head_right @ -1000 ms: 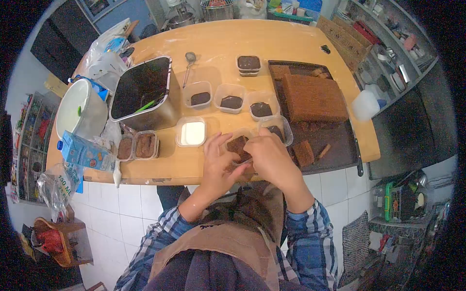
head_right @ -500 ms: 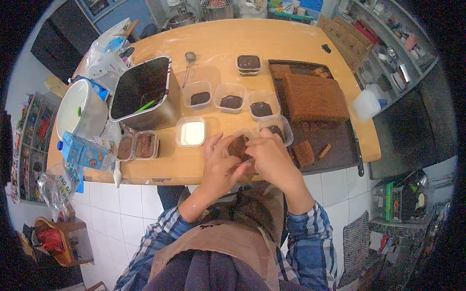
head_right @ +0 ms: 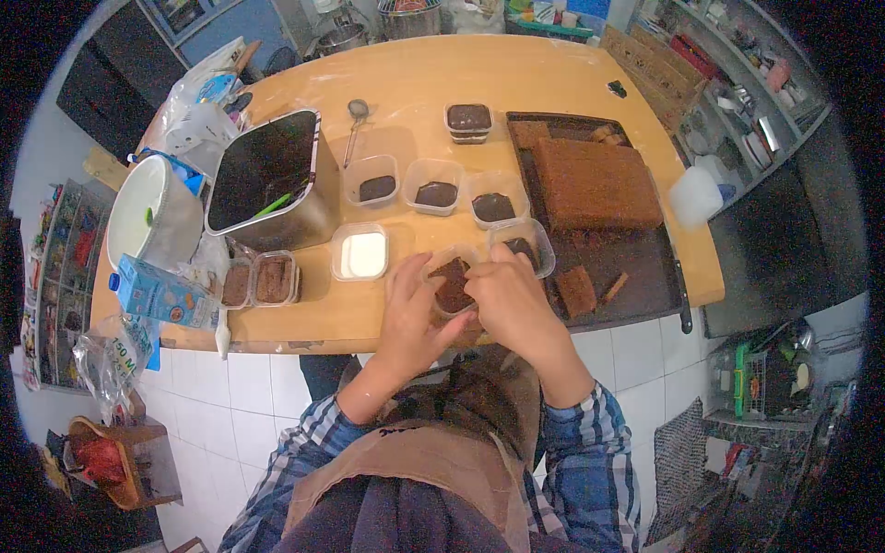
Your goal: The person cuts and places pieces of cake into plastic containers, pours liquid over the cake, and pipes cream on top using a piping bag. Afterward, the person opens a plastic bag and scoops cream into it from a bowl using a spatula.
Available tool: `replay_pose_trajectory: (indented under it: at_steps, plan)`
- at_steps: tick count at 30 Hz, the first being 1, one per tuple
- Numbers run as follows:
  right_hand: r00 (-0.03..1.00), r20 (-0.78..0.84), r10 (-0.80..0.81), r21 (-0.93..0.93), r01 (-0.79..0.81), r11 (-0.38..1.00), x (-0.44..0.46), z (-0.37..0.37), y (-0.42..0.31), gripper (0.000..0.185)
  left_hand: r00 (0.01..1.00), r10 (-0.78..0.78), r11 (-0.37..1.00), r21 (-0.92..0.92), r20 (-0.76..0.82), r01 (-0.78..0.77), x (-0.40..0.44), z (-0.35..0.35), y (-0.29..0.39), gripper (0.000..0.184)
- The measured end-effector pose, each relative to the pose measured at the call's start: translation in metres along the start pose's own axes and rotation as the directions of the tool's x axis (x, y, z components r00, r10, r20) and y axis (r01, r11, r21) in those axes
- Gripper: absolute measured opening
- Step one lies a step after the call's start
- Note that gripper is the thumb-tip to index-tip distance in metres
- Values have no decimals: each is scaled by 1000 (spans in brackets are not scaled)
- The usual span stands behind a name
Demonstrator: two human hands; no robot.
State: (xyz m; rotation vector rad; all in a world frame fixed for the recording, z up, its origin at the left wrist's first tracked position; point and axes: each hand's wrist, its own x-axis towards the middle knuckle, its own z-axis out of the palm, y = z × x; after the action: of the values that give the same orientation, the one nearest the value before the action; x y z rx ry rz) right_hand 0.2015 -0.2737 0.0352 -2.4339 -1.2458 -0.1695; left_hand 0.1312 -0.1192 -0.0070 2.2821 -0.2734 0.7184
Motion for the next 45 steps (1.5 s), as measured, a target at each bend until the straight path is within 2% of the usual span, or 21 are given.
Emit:
replay_pose_trajectory:
  at_steps: [7,10,11,13,17,20,22,25,28,34,37,40,45]
  plan:
    - [1000,23,12,42,-13,999,0,-3,-1,10,993,-87,996,26,77,86,1,-3,4,66]
    - [999,22,45,39,-46,998,3,-3,-5,22,987,-121,993,4,103,121,4,-6,6,73]
    - [999,-23,41,41,-40,998,5,-2,-5,21,985,-132,991,-1,110,133,5,-7,7,75]
    - [993,-111,32,45,-28,999,7,2,-5,19,972,-205,974,-69,114,214,2,-5,5,81]
    - [989,-122,79,12,-78,997,10,3,-11,19,932,-329,920,-172,152,352,-4,1,2,87]
    - [988,-80,134,-23,-136,990,12,5,-17,20,961,-260,945,-182,93,274,-6,7,-4,85]
    - [983,-44,177,-47,-179,983,14,6,-21,18,960,-267,950,-146,85,277,-9,9,-6,85]
    - [984,-53,167,-7,-168,986,15,13,-17,22,950,-295,936,-165,106,309,-7,7,-4,83]
    - [980,-136,146,125,-129,984,16,14,-14,27,955,-283,931,-214,89,296,-8,8,-7,81]
    - [993,-69,96,215,-79,973,18,14,-8,30,957,-279,920,-265,81,290,-9,6,-9,79]
    - [996,-68,54,211,-39,977,18,14,-6,30,959,-275,925,-253,70,284,-10,7,-10,79]
    - [996,-11,92,160,-89,983,18,10,-11,26,956,-279,923,-250,94,294,-10,6,-11,79]
    - [992,-48,116,23,-115,993,14,17,-23,24,944,-305,910,-252,130,329,-6,2,-6,78]
